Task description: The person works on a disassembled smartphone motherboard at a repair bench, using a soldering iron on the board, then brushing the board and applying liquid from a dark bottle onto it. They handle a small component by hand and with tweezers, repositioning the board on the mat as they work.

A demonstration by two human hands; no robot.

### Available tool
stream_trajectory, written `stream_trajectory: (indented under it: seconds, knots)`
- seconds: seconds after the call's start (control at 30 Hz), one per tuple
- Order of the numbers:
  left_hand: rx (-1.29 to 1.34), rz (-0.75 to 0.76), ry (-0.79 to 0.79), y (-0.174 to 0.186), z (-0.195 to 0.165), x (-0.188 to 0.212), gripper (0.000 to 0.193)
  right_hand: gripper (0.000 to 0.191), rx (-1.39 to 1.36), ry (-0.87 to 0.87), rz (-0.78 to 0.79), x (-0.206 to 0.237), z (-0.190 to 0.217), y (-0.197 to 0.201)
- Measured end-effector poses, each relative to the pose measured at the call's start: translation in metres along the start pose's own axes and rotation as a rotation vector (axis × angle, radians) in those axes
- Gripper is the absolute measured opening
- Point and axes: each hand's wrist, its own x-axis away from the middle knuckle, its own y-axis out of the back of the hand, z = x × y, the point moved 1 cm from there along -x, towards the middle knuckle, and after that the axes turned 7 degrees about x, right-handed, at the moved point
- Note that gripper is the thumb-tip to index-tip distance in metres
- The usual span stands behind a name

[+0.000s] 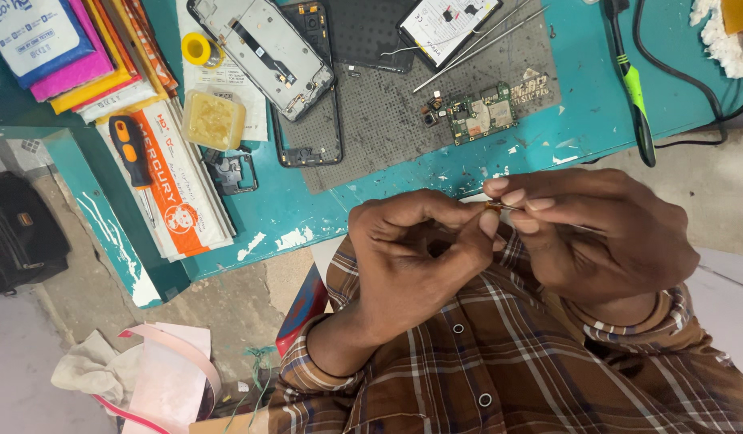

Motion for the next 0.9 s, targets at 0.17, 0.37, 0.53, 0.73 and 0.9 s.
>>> stream_trajectory:
  seconds: [0.17, 0.37, 0.53, 0.73, 0.9]
  knots:
    - [-0.044, 0.005, -0.024, 0.002, 0.0, 0.001, 0.005, 0.016, 0.001, -0.008, -0.008, 0.001, 0.001, 0.0]
    - [-0.024, -0.01, -0.022, 0.001, 0.001, 0.0, 0.005, 0.014, -0.064, -0.06, -0.064, 0.0, 0.001, -0.004]
    - [-0.065, -0.016, 0.02, 0.001, -0.001, 0.0, 0.004, 0.019, -0.482, -0.275, -0.245, 0.0, -0.008, -0.014]
    - [-0.031, -0.013, 0.064, 0.0, -0.001, -0.002, 0.003, 0.02, -0.549, -0.497, -0.174, 0.005, -0.008, -0.006]
    - [-0.016, -0.003, 0.07, 0.0, -0.001, -0.002, 0.004, 0.021, -0.565, -0.519, -0.159, 0.006, -0.008, -0.005]
